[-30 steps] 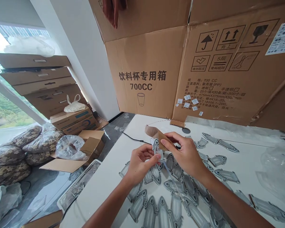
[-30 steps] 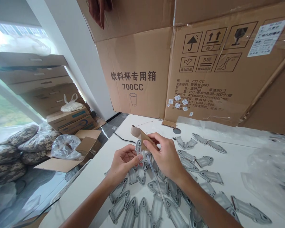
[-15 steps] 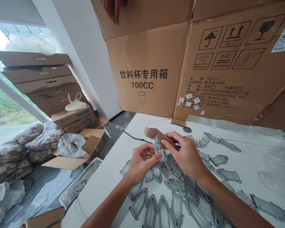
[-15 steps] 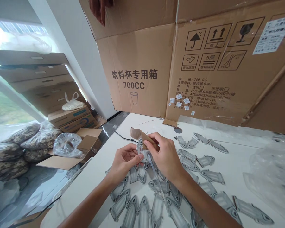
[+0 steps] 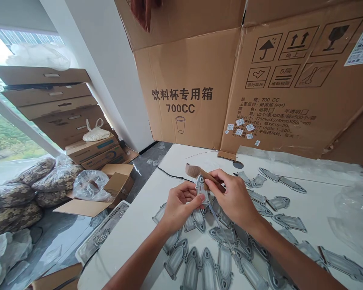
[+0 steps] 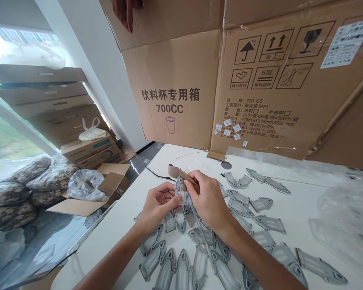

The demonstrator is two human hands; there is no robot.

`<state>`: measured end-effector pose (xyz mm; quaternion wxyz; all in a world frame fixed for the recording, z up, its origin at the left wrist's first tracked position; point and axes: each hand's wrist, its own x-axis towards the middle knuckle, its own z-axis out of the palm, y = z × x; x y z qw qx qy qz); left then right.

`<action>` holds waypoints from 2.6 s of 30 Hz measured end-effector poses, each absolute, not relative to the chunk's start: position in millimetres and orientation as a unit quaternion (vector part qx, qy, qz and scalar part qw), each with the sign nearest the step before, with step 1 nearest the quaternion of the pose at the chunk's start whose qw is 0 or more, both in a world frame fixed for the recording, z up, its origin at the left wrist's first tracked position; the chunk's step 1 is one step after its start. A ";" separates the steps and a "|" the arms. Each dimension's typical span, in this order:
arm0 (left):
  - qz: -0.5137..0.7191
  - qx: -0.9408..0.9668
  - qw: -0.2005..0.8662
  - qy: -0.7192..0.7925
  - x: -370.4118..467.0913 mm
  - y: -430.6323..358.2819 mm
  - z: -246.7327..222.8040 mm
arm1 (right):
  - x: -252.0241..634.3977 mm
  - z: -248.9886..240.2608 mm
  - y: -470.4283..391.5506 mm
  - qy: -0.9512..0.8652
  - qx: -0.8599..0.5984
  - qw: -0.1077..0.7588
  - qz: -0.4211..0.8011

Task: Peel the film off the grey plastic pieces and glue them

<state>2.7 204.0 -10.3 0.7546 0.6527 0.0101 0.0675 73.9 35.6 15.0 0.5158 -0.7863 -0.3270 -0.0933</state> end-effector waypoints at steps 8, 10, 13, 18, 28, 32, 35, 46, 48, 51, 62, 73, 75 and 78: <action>0.065 0.634 0.770 0.035 3.1 204.5 -5.7 | 69.4 9.1 39.6 -0.299 -0.796 0.502 -0.155; 0.072 0.629 0.773 0.037 2.9 205.1 -2.4 | 72.3 10.0 37.1 -0.281 -0.792 0.528 -0.121; 0.077 0.623 0.778 0.033 3.2 207.1 -0.5 | 79.0 9.8 33.1 -0.258 -0.778 0.566 -0.086; 0.085 0.615 0.783 0.031 4.3 208.1 -1.7 | 87.4 5.6 30.1 -0.220 -0.766 0.594 -0.111; 0.090 0.632 0.769 0.037 5.3 208.4 -5.3 | 85.2 15.1 27.6 -0.246 -0.727 0.640 -0.034; 0.089 0.638 0.764 0.043 5.6 206.5 -5.7 | 80.1 17.8 29.1 -0.251 -0.722 0.645 -0.007; 0.086 0.650 0.754 0.048 4.7 204.9 -5.3 | 76.0 19.8 30.7 -0.249 -0.736 0.629 -0.003; 0.080 0.670 0.737 0.029 2.8 202.4 -7.1 | 71.3 19.9 35.5 -0.256 -0.773 0.579 -0.051; 0.074 0.660 0.747 0.032 2.3 201.5 -6.4 | 70.6 18.7 36.6 -0.258 -0.777 0.570 -0.063; 0.063 0.644 0.761 0.036 1.3 199.8 -5.5 | 69.7 16.1 38.7 -0.261 -0.785 0.556 -0.079; 0.079 0.653 0.751 0.064 3.7 196.7 -8.9 | 69.0 1.3 44.0 -0.309 -0.814 0.455 -0.188; 0.154 0.731 0.658 0.097 4.3 198.5 -10.4 | 71.3 -2.6 45.7 -0.292 -0.818 0.446 -0.215; 0.162 0.722 0.663 0.109 5.9 200.8 -11.3 | 72.1 -0.1 43.7 -0.275 -0.817 0.474 -0.178; 0.175 0.711 0.671 0.116 8.3 204.5 -12.5 | 75.7 5.0 38.7 -0.254 -0.804 0.523 -0.127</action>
